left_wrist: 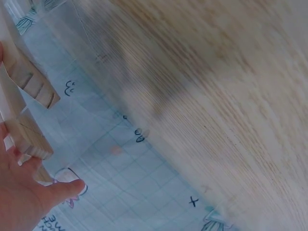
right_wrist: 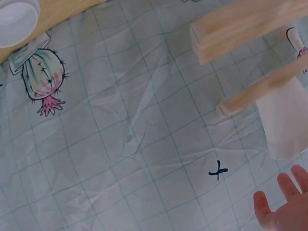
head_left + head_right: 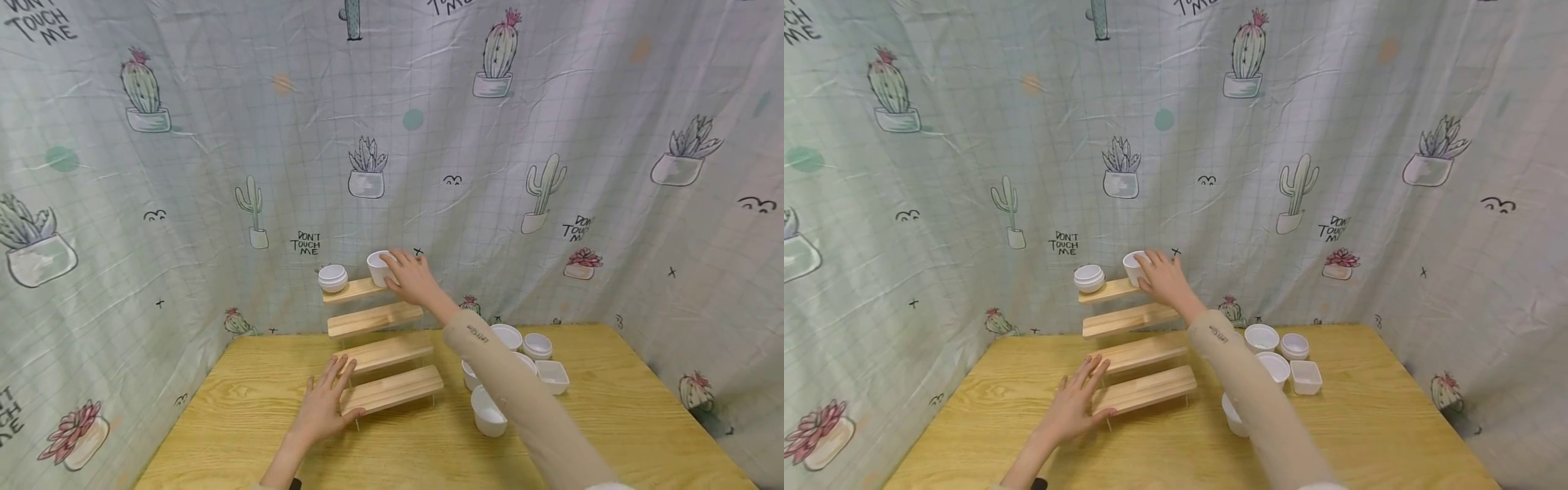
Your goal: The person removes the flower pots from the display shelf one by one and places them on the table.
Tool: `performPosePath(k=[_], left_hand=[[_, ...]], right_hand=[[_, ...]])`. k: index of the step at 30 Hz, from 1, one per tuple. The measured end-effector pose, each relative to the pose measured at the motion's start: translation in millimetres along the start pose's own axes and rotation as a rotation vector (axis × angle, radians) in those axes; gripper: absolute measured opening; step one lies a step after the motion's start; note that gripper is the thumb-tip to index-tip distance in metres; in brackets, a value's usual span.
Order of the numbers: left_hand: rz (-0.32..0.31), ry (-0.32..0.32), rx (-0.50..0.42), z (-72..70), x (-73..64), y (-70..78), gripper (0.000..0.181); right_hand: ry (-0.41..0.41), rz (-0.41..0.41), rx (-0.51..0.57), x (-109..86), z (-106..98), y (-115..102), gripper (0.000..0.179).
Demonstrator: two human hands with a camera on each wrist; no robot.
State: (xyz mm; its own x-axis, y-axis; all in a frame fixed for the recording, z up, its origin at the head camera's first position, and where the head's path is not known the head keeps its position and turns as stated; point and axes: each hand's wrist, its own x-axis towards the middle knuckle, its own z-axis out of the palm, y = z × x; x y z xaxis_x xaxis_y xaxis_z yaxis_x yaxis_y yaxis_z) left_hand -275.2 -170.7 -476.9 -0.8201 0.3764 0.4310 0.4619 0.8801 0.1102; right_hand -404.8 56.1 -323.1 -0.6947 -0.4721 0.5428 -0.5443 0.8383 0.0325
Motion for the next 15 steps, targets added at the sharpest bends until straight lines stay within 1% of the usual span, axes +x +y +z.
performPosePath(k=[8,15], left_hand=[[0.005,-0.003,0.001,1.3,0.3,-0.8,0.087],[0.001,-0.009,0.003,1.1,1.7,-1.3,0.086]], right_hand=[[-0.096,0.079,0.028,16.8,0.3,-6.1,0.048],[-0.189,0.121,0.001,22.3,10.1,-10.0,0.049]])
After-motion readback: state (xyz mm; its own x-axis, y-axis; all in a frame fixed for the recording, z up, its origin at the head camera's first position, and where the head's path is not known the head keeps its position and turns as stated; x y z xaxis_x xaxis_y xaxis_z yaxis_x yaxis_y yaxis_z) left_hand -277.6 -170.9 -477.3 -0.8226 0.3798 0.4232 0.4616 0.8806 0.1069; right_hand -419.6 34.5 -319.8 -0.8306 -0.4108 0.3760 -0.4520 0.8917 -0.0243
